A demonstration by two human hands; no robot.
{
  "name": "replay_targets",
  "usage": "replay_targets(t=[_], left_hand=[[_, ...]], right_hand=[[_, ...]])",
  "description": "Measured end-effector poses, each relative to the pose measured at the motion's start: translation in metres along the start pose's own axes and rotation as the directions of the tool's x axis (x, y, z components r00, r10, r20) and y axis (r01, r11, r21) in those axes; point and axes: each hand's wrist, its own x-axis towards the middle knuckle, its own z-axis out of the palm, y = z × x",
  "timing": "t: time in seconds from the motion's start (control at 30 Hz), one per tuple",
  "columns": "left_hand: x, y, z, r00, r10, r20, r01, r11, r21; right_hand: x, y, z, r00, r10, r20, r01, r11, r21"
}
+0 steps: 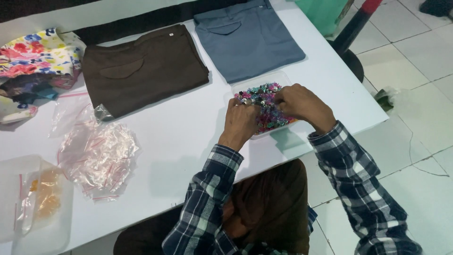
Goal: Sorting and packaging small plastic buttons into transparent plastic bags at a workstation.
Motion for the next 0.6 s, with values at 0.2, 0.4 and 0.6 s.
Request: replay_targets(t=[0.2, 0.4, 0.6], left_hand=[[0.004, -0.005, 0.012, 1.0, 0.003, -0.022, -0.003, 1.0, 0.001], [0.003, -0.004, 0.009, 0.999, 0.02, -0.04, -0.019, 1.0, 0.014], [-0.003, 0.007, -0.011, 1.0, -0.016, -0.017, 0.016, 1.0, -0.01]], right_hand=[[0.022, 0.014, 0.036, 0.994, 0.09, 0.064, -0.067, 0.95, -0.304], [0.012, -0.004, 0.024, 0.953, 0.162, 0.257, -0.14, 0.985, -0.099], [0.013, 0.01, 0.032, 0.977, 0.114, 0.18, -0.17, 0.927, 0.336]])
